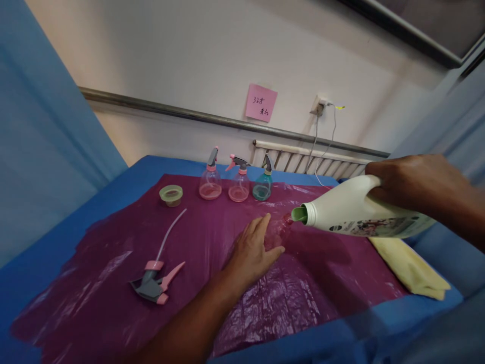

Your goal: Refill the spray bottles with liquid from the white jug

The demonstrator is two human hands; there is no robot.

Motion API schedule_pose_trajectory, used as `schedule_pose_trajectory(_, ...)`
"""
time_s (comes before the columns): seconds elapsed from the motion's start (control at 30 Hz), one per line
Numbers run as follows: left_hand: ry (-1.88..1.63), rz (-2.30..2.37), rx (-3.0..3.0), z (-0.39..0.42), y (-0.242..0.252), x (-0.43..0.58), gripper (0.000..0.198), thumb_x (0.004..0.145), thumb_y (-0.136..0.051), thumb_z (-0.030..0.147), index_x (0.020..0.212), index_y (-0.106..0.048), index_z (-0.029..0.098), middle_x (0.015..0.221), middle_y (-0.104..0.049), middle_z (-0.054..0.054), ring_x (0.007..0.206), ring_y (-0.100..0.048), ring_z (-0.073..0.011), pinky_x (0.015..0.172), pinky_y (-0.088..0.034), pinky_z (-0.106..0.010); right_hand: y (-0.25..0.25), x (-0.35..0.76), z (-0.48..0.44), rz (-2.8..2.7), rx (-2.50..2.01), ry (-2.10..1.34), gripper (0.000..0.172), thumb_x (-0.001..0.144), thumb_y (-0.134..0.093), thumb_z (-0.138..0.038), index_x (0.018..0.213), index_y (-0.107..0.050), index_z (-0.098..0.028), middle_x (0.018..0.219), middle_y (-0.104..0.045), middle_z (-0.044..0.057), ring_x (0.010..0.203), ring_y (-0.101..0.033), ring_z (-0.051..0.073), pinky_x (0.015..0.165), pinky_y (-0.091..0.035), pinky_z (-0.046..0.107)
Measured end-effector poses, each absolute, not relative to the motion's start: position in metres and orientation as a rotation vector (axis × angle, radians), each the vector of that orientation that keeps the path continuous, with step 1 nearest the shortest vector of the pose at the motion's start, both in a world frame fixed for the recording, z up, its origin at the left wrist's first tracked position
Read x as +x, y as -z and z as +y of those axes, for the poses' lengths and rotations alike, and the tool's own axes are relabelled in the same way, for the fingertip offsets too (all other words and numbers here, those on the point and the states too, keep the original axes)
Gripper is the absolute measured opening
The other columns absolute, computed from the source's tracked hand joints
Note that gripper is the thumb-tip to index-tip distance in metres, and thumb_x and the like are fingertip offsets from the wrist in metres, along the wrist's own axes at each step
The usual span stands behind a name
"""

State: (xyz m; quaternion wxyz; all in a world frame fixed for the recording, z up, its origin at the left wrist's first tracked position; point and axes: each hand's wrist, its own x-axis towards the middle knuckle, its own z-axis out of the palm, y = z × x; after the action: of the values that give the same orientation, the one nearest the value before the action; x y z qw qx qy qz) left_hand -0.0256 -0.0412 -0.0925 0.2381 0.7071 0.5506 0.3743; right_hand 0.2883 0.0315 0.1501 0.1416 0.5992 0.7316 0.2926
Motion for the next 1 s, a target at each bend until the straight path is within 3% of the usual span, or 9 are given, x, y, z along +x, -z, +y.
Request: schedule_pose_trajectory(1.0, -1.047, 1.511, 1.928, -0.0398, 0.0947, -0.0245, 0.088, 0.090, -0.085, 0.035, 0.169, -0.047, 0.024, 0.169, -0.056, -0.015, 0.158, -0.053, -0.0372, 0.133, -0.043, -0.055, -0.1491, 0.2901, 0.0323, 2.183, 1.730, -0.882, 0.021, 0.085, -0.055, -0.047, 0.092, -0.068, -0.032, 0.089, -0.080, 0.008, 0.074, -0.070, 0.030, 0.060, -0.032, 0.038)
